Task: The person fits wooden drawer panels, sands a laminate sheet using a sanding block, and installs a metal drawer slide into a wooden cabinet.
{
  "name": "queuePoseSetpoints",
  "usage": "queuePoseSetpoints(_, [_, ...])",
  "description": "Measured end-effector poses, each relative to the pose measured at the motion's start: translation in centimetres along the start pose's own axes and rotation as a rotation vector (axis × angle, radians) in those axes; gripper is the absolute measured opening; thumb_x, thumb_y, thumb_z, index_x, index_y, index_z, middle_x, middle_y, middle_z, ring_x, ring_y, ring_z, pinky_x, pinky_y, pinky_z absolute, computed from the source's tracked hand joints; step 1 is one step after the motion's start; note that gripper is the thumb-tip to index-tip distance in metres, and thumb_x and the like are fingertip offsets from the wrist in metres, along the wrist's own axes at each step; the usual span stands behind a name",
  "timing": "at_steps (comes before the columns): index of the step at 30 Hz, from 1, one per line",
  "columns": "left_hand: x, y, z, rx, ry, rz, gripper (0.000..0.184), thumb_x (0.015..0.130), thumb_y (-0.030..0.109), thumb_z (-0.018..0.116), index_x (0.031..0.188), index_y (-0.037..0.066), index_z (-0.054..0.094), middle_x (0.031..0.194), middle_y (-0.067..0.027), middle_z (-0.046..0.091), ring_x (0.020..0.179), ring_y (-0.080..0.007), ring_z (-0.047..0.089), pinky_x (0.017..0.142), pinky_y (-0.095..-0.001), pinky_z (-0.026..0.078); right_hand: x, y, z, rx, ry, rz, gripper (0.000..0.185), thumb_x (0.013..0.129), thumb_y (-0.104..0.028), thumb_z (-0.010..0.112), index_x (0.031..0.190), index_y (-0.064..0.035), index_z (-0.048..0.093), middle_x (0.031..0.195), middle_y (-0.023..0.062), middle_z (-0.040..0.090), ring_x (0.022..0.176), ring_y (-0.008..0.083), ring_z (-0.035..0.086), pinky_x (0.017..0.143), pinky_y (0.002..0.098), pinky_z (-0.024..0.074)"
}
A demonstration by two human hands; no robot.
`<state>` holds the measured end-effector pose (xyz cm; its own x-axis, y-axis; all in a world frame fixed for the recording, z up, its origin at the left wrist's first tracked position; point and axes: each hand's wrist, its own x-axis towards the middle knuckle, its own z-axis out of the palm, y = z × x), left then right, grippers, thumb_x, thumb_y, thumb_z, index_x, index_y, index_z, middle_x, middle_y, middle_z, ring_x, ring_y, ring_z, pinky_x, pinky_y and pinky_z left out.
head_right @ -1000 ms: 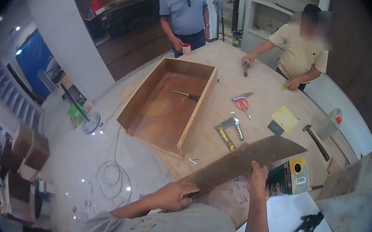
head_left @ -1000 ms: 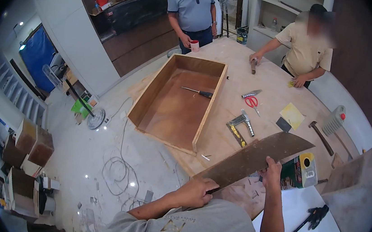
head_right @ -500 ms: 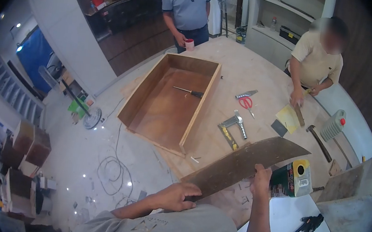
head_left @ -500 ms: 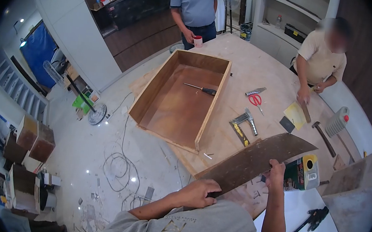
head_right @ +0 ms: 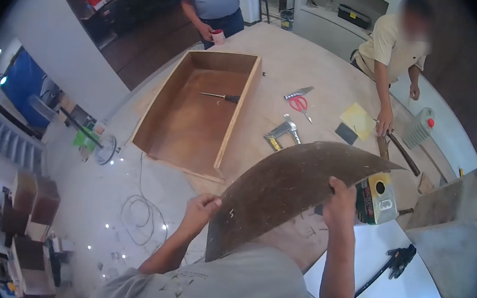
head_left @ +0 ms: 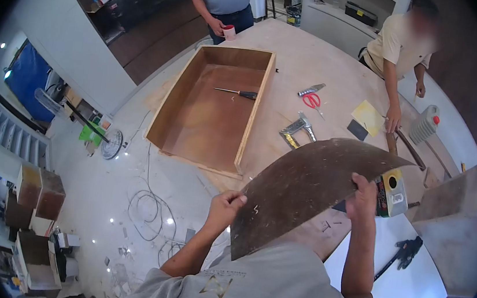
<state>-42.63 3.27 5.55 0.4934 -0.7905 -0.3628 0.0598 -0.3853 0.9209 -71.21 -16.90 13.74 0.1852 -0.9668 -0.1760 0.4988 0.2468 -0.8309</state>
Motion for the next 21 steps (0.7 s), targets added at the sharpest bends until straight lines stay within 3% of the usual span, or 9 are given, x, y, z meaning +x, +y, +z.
queuePoseSetpoints(1, [0.6, -0.4, -0.2, -0.06, 0.104, -0.018, 0.03, 0.091, 0.027, 0.071, 0.103, -0.001, 0.073, 0.088, -0.0052, 0.07, 0.077, -0.0177, 0.065, 0.076, -0.0305, 0.053, -0.5, -0.8, 0.6, 0.009, -0.008, -0.064, 0.03, 0.09, -0.001, 0.058, 0.119, 0.0064, 0.056, 0.108, 0.0139, 0.064, 0.097, 0.0248, 0.066, 0.085, 0.0378, 0.054])
queuePoseSetpoints(2, [1.7, -2.0, -1.1, -0.227, 0.099, -0.139, 0.045, 0.094, 0.033, 0.066, 0.123, -0.002, 0.063, 0.112, -0.0133, 0.068, 0.094, -0.0247, 0.066, 0.079, -0.0375, 0.053, -0.6, -1.3, 0.6, -0.001, 0.042, -0.07, 0.032, 0.09, -0.002, 0.059, 0.12, 0.0063, 0.056, 0.109, 0.0142, 0.065, 0.099, 0.0254, 0.066, 0.087, 0.0387, 0.0543])
queuePoseSetpoints(5, [4.1, -4.4, -2.8, -0.725, 0.24, -0.342, 0.074, 0.094, 0.041, 0.064, 0.148, -0.001, 0.036, 0.139, -0.0242, 0.05, 0.111, -0.0316, 0.059, 0.081, -0.0464, 0.052, -1.6, -2.8, -1.0, -0.039, 0.144, -0.088, 0.035, 0.09, -0.003, 0.06, 0.124, 0.0059, 0.055, 0.114, 0.015, 0.065, 0.101, 0.0263, 0.066, 0.091, 0.0401, 0.0549])
queuePoseSetpoints(8, [7.8, -6.0, -4.2, -0.875, 0.369, -0.419, 0.098, 0.092, 0.053, 0.062, 0.157, 0.001, 0.009, 0.155, -0.0276, 0.025, 0.133, -0.0403, 0.04, 0.09, -0.0565, 0.047, -4.0, -5.1, 0.3, -0.045, 0.129, -0.16, 0.032, 0.092, -0.002, 0.058, 0.123, 0.0052, 0.056, 0.114, 0.0152, 0.065, 0.102, 0.0251, 0.067, 0.09, 0.0379, 0.0554])
queuePoseSetpoints(11, [12.4, -8.3, -5.7, -0.912, 0.384, -0.42, 0.108, 0.088, 0.058, 0.064, 0.158, 0.003, 0.003, 0.158, -0.0278, 0.018, 0.14, -0.0423, 0.031, 0.098, -0.0594, 0.041, -5.0, -5.6, 0.1, -0.05, 0.182, -0.263, 0.027, 0.093, 0.001, 0.055, 0.12, 0.0057, 0.056, 0.106, 0.0148, 0.066, 0.094, 0.0235, 0.069, 0.083, 0.0365, 0.0571])
queuePoseSetpoints(15, [17.3, -12.7, -6.2, -0.951, 0.288, -0.387, 0.098, 0.091, 0.055, 0.062, 0.157, 0.003, 0.012, 0.153, -0.0248, 0.028, 0.134, -0.0395, 0.039, 0.097, -0.057, 0.041, -6.0, -5.7, -0.8, -0.081, 0.183, -0.31, 0.033, 0.092, -0.001, 0.057, 0.124, 0.0068, 0.054, 0.116, 0.0165, 0.065, 0.103, 0.0252, 0.067, 0.089, 0.0389, 0.0573])
queuePoseSetpoints(17, [18.8, -15.2, -6.0, -0.91, 0.252, -0.419, 0.092, 0.093, 0.053, 0.06, 0.154, -0.003, 0.018, 0.147, -0.0217, 0.036, 0.128, -0.0378, 0.046, 0.098, -0.0562, 0.042, -6.3, -5.8, -0.8, -0.088, 0.25, -0.334, 0.034, 0.092, -0.001, 0.057, 0.125, 0.0068, 0.055, 0.116, 0.0168, 0.065, 0.102, 0.0255, 0.068, 0.088, 0.0384, 0.0581])
queuePoseSetpoints(20, [19.1, -15.6, -4.8, -0.901, 0.32, -0.512, 0.075, 0.095, 0.05, 0.057, 0.143, -0.003, 0.034, 0.144, -0.0188, 0.041, 0.128, -0.0341, 0.044, 0.094, -0.0521, 0.043, -7.1, -6.6, -1.0, -0.105, 0.417, -0.283, 0.035, 0.092, -0.002, 0.059, 0.126, 0.0074, 0.056, 0.115, 0.0172, 0.067, 0.101, 0.0263, 0.069, 0.088, 0.0379, 0.0589])
queuePoseSetpoints(21, [18.8, -15.5, -4.6, -0.948, 0.387, -0.508, 0.058, 0.094, 0.043, 0.063, 0.128, 0.0, 0.045, 0.121, -0.016, 0.051, 0.106, -0.0316, 0.052, 0.083, -0.0487, 0.046, -7.2, -6.4, -1.3, -0.113, 0.478, -0.239, 0.036, 0.092, -0.003, 0.059, 0.126, 0.0077, 0.056, 0.115, 0.0174, 0.067, 0.101, 0.0265, 0.069, 0.088, 0.0378, 0.0591])
